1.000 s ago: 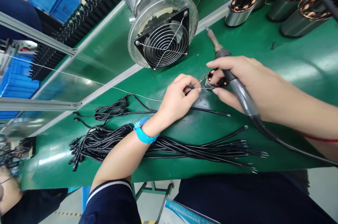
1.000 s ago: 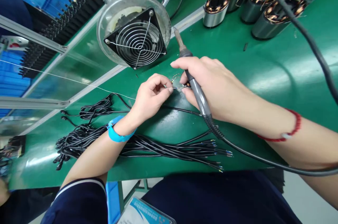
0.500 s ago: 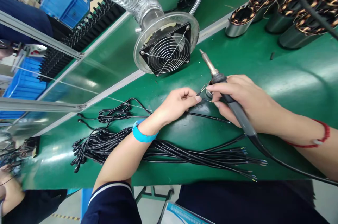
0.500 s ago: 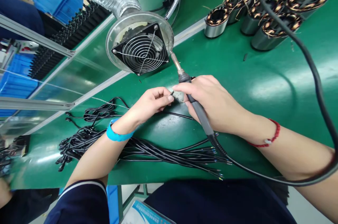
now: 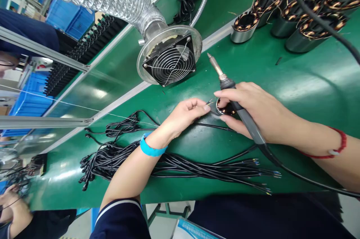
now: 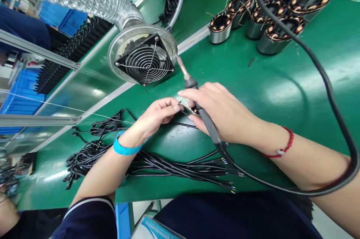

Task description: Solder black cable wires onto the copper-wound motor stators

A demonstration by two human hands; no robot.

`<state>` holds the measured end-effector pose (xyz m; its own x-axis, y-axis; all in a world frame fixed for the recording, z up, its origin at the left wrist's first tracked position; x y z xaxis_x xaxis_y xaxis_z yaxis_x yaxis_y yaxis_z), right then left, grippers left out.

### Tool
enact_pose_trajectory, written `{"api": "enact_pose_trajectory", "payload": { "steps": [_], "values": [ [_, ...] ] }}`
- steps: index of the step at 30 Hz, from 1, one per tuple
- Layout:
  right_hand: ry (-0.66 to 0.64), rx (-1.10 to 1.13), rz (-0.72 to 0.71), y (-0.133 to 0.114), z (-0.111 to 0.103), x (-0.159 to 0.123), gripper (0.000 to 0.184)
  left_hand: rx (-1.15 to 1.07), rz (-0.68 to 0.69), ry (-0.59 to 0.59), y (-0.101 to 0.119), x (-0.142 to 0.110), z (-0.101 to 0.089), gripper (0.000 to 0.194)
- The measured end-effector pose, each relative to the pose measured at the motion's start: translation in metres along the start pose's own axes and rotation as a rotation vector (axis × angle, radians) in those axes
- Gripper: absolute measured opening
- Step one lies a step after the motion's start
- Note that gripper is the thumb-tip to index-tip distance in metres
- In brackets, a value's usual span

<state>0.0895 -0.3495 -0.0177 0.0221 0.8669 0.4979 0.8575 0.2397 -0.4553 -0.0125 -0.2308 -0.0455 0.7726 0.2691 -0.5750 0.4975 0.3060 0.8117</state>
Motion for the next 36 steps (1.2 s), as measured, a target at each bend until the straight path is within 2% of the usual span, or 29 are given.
{"api": "enact_pose_trajectory", "payload": {
  "steps": [6, 12, 19, 23, 26, 29, 36],
  "values": [
    [-0.015, -0.011, 0.031, -0.006, 0.01, 0.002, 0.031, -0.049, -0.024, 0.073, -0.001, 0.001, -0.007, 0.016],
    [0.03, -0.025, -0.025, -0.012, 0.012, 0.0, 0.031, -0.107, -0.014, 0.101, -0.003, 0.001, -0.007, 0.013],
    [0.045, -0.092, -0.025, -0.012, 0.009, 0.004, 0.024, -0.109, -0.012, 0.178, 0.0, 0.001, -0.001, 0.015],
    [0.05, -0.084, -0.019, -0.011, 0.007, 0.003, 0.024, -0.086, -0.009, 0.097, -0.002, -0.001, 0.0, 0.021],
    [0.12, -0.066, 0.045, -0.007, 0.002, 0.001, 0.034, -0.038, -0.006, 0.029, -0.003, -0.002, -0.001, 0.02],
    [0.152, -0.058, 0.08, -0.005, 0.003, 0.0, 0.042, -0.03, 0.012, 0.041, -0.003, -0.001, -0.003, 0.013],
    [0.126, -0.023, 0.03, -0.008, 0.012, 0.0, 0.032, -0.078, -0.013, 0.03, -0.006, 0.0, -0.004, 0.011]
  ]
}}
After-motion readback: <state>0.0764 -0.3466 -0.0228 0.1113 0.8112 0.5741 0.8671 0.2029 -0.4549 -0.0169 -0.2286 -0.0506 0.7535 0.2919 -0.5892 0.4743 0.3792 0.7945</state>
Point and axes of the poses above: each hand's wrist, its own x-axis towards the middle knuckle, its own z-axis out of the palm, y = z × x, the point moved 6 cm from there along x, towards the middle knuckle, and after that the axes turned 5 degrees about -y, right-handed, at the moved point
